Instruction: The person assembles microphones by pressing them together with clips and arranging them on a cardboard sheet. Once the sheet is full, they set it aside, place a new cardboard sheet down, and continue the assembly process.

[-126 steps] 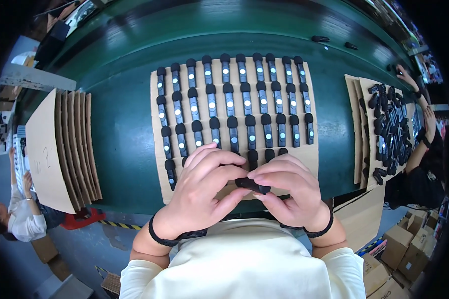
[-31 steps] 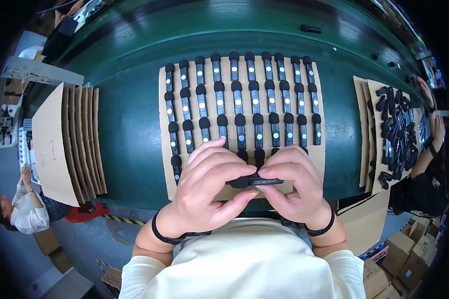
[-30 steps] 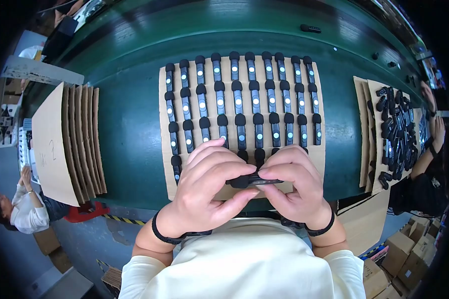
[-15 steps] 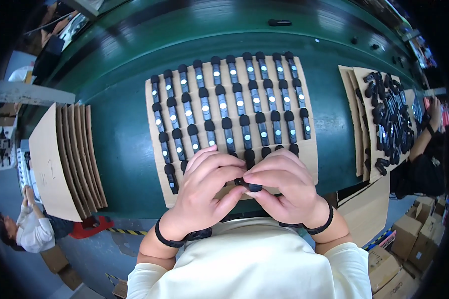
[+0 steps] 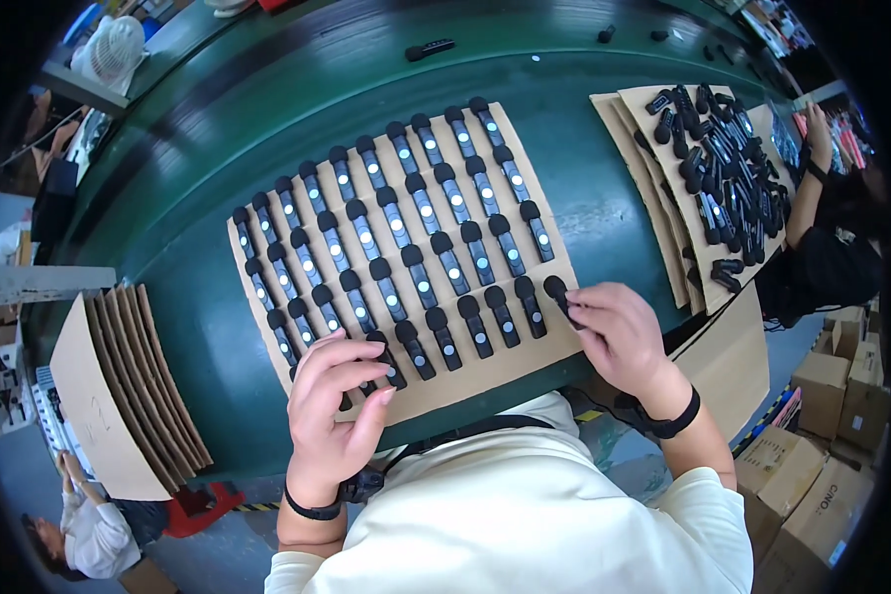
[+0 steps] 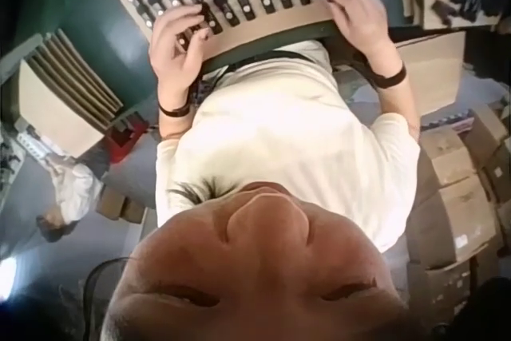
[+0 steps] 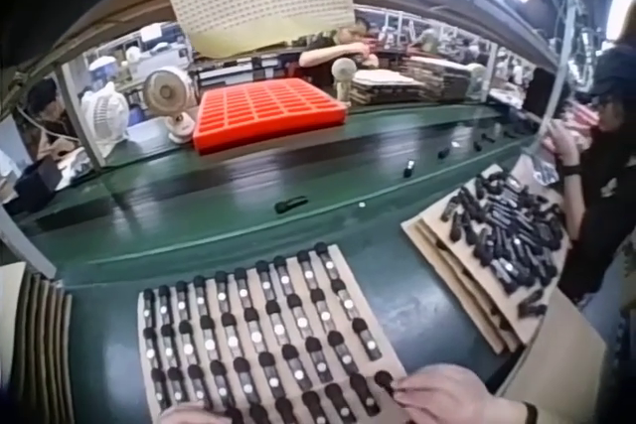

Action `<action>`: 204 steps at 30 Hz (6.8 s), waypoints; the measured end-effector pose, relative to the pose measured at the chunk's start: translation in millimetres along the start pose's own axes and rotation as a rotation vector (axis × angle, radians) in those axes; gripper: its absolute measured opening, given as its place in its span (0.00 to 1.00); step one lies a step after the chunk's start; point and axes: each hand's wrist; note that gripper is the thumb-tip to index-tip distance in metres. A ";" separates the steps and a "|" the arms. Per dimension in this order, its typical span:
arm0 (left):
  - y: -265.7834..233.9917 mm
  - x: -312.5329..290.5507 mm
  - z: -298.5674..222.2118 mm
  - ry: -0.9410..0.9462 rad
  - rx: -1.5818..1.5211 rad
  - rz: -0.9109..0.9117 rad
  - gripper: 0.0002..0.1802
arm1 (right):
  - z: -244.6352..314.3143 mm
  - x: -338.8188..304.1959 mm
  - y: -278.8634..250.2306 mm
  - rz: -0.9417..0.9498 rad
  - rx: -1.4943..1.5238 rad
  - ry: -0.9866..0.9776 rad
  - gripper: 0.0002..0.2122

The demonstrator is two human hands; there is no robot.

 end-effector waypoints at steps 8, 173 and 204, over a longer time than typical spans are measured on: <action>-2.4 -2.3 2.0 -0.029 0.013 -0.019 0.10 | -1.8 -28.2 8.9 0.157 -0.108 -0.034 0.14; -184.2 165.7 221.3 -0.264 0.474 -0.209 0.26 | -130.0 334.9 81.1 0.728 -0.420 -0.053 0.17; -72.2 -37.0 8.1 -0.153 -0.381 -0.244 0.17 | 94.2 117.4 46.4 0.137 0.705 0.163 0.13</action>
Point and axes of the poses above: each hand's wrist, its own x-axis towards the middle knuckle, its own y-axis out of the palm, z = x × y, and after that the axes turned 6 degrees about -y, right-handed
